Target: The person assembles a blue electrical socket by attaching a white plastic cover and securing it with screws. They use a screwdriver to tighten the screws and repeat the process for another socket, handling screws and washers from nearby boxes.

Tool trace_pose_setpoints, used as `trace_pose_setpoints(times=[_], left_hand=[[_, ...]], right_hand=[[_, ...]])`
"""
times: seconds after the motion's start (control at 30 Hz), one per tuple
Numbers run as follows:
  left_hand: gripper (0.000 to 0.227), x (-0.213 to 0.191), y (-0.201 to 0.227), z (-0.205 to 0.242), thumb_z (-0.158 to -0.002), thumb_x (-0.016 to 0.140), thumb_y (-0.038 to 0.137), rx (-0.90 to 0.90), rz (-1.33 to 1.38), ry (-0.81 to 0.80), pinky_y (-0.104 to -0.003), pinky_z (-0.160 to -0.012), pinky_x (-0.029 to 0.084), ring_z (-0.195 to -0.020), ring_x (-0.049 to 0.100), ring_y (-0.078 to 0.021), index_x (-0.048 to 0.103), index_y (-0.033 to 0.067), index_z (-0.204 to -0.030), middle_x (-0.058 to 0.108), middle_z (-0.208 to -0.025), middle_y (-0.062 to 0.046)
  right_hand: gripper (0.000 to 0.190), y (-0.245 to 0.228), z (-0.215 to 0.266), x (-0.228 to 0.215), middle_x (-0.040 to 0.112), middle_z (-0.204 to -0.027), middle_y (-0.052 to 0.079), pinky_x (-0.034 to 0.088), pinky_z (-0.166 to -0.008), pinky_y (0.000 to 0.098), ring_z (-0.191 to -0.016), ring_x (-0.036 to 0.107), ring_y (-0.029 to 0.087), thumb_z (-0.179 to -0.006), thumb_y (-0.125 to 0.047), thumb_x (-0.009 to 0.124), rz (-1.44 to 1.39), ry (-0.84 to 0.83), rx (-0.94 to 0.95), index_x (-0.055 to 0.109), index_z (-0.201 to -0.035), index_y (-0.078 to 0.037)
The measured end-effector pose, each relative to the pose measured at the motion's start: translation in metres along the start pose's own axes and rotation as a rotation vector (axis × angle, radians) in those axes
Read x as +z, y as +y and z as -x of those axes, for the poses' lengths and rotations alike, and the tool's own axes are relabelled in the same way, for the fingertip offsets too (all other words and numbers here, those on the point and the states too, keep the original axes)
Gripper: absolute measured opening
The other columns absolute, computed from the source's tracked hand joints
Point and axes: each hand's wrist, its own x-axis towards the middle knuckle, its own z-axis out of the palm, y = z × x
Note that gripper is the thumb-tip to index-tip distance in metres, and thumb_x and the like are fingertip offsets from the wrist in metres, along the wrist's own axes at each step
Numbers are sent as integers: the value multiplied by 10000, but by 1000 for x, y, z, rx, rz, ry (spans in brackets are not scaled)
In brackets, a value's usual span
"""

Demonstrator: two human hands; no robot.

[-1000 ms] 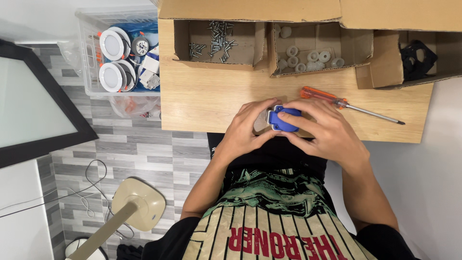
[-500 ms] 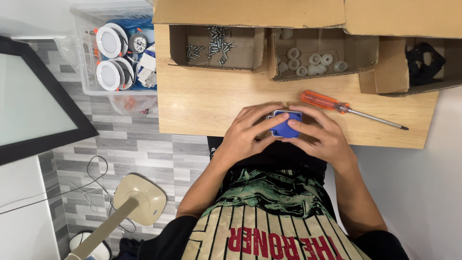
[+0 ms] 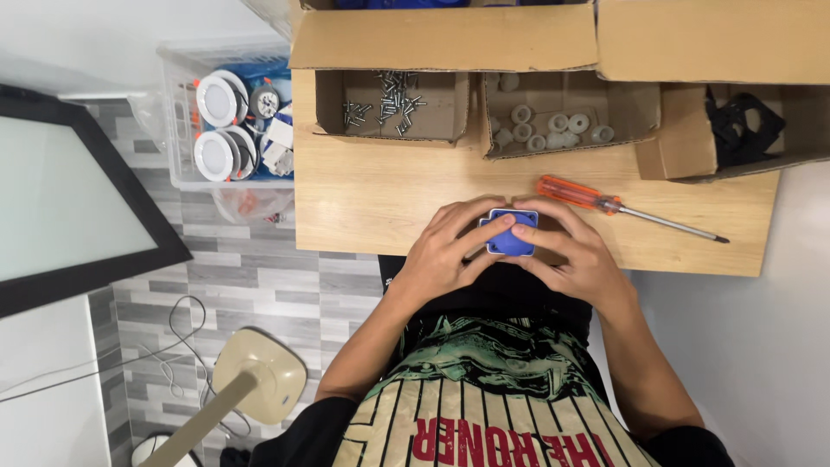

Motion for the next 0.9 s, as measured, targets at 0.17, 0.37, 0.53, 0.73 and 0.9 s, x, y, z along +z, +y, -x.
trace_pose_setpoints(times=[0.17,0.37,0.53,0.73,0.9], left_hand=[[654,2,10,-1,-923,899,302,-23,-31,-4,-531,-1130,537,-1308,705,-362,654,168,-1515,664,-1489,-167],[699,4,19,-6,-918,897,390,-14,-41,0,-485,-1142,518,-1338,686,-330,640,205,-1541,637,-1526,-152],[723,1,9,3,-1054,819,437,15,-137,-143,-482,-1172,537,-1432,666,-339,441,166,-1607,583,-1614,-144],[696,-1,4,10,-1048,647,287,-8,-69,-153,-525,-1205,524,-1488,606,-345,346,122,-1653,544,-1636,-189],[720,-42,25,-3,-996,652,210,-89,22,-248,-605,-1257,484,-1572,507,-405,359,121,-1648,443,-1694,-218]], right_hand=[[591,-6,-7,-17,638,-1503,280,527,-1117,597,-1351,666,462,-839,-296,927,-47,-77,71,754,-1358,-74],[404,-48,-77,-63,689,-1436,228,590,-1042,549,-1266,701,453,-979,-236,845,244,-114,40,761,-1338,-71],[545,-31,-137,-61,605,-1488,255,470,-1043,599,-1298,590,473,-1169,-411,499,522,-534,288,642,-1454,32],[467,-8,-192,-43,684,-1309,248,492,-1012,592,-1208,660,480,-1140,-371,318,515,-894,663,627,-1280,-51],[375,33,-196,-30,767,-1275,167,525,-927,537,-1128,694,422,-1041,-225,415,549,-956,702,738,-1194,-108]])
